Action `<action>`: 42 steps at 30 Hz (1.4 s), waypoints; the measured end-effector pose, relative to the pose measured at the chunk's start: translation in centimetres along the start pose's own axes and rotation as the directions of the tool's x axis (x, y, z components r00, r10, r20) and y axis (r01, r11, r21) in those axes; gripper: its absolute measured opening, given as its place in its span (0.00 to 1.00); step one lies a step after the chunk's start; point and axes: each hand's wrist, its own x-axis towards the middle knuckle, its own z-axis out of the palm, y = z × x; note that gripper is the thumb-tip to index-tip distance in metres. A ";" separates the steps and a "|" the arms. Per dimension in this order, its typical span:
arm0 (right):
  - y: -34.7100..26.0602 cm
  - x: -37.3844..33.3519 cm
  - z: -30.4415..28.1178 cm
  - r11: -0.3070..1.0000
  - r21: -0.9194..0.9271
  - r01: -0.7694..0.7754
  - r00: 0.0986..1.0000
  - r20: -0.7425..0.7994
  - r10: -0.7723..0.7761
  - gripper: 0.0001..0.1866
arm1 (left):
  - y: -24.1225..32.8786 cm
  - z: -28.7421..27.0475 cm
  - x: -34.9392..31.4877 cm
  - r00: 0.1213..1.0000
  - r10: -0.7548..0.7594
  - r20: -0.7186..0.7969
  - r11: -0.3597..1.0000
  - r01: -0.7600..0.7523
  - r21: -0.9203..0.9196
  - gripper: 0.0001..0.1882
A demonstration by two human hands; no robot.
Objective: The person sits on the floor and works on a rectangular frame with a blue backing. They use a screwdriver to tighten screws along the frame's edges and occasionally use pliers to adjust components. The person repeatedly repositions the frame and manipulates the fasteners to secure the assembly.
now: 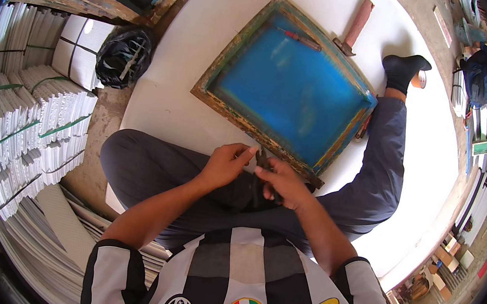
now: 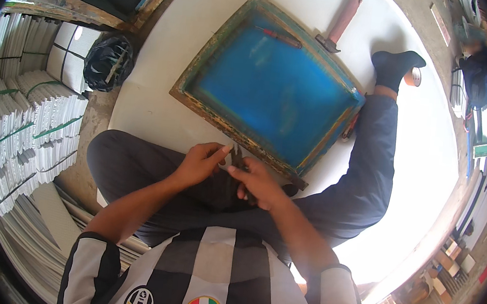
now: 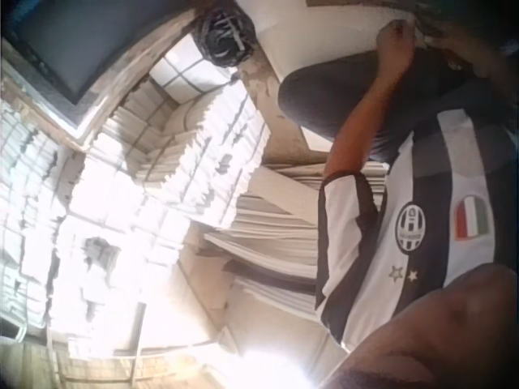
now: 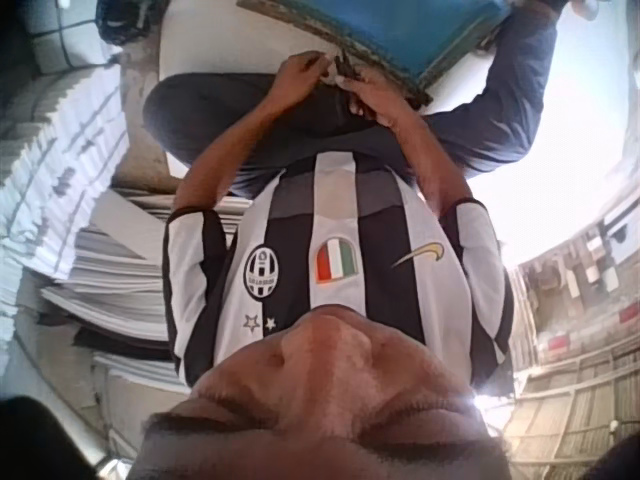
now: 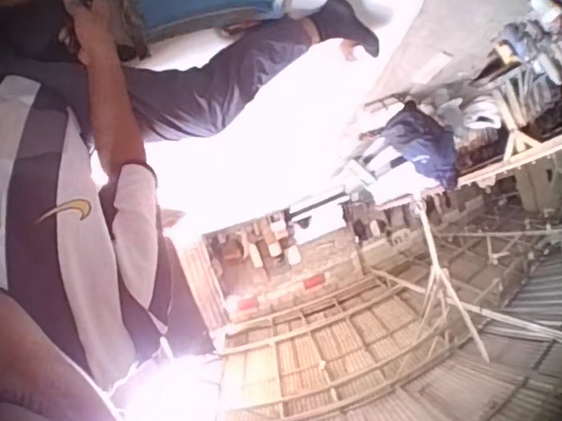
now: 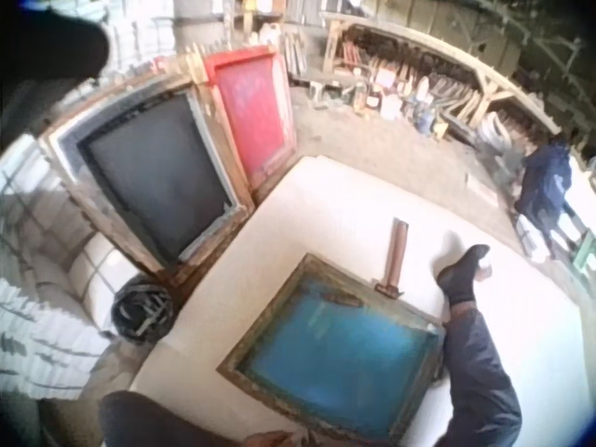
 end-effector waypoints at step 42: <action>-6.9 0.6 3.6 0.964 -0.005 -0.266 0.959 -0.103 0.264 0.09 | -2.0 1.0 3.0 0.926 -0.225 0.303 0.665 0.374 -0.647 0.21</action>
